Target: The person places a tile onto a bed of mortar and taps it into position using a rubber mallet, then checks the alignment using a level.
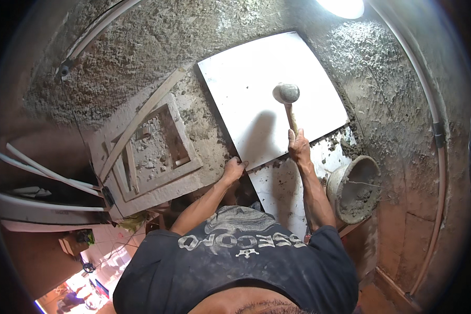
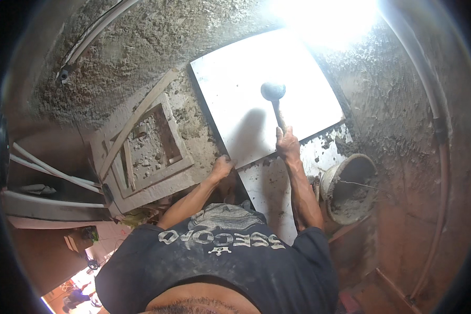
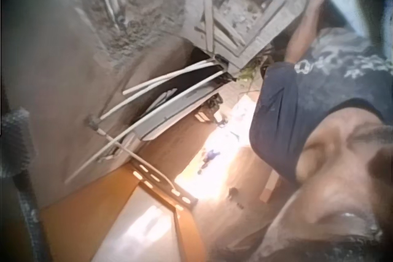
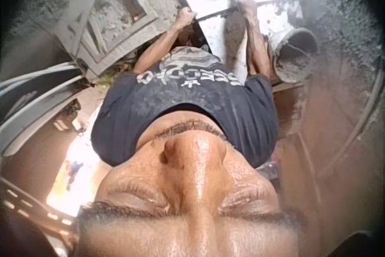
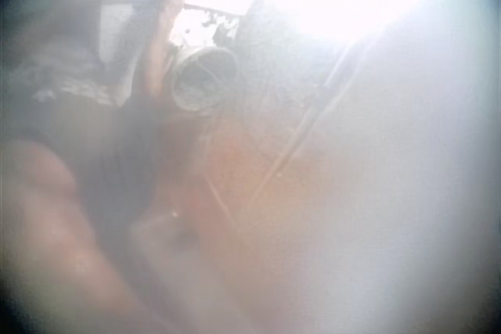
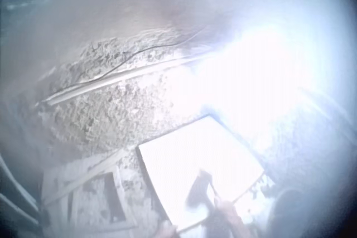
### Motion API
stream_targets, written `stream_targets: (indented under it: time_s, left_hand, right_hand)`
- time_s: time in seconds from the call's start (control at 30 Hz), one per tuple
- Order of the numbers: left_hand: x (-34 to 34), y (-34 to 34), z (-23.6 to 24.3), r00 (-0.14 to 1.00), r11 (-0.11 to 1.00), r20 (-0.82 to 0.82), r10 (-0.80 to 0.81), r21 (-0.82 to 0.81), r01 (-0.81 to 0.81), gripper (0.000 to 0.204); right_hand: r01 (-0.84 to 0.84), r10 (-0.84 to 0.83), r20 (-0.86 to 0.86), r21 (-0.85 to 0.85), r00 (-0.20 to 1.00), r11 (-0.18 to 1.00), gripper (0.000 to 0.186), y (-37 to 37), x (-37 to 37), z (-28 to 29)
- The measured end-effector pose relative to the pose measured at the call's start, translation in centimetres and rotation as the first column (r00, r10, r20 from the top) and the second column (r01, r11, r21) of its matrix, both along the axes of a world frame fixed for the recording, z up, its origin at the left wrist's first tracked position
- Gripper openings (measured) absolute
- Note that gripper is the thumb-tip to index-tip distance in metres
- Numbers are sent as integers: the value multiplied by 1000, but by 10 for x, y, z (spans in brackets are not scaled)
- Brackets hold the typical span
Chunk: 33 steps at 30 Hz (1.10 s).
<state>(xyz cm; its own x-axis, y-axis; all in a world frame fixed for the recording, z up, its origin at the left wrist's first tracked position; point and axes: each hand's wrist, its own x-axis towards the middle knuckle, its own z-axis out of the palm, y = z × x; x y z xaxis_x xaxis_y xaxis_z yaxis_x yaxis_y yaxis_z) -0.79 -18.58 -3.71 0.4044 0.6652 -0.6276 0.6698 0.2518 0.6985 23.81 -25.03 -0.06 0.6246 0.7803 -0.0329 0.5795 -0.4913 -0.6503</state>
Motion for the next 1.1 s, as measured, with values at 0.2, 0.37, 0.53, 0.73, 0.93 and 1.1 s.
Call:
stream_targets:
  time_s: [0.2,0.37,0.53,0.73,0.93,1.1]
  left_hand:
    - [1,0,-2,998,999,52,47,11,-47,31]
    - [-4,-3,-30,997,997,25,79,-3,-79,36]
    - [-3,-4,-31,996,994,41,78,-81,-74,38]
    - [-6,-4,-34,992,996,88,88,2,-88,32]
    - [-4,-6,-26,990,989,66,128,-86,-122,32]
    - [-6,-7,-29,991,990,64,120,-81,-114,38]
  right_hand:
    - [107,-98,-129,64,987,992,53,-11,1,14]
    - [-29,26,-98,-27,995,999,46,11,11,4]
    - [-147,152,34,-117,988,982,46,67,18,-26]
    - [-212,212,29,-19,977,977,48,132,10,-17]
    - [-158,159,-9,54,987,986,51,159,14,-5]
    - [-98,97,-43,-11,994,995,53,179,50,-13]
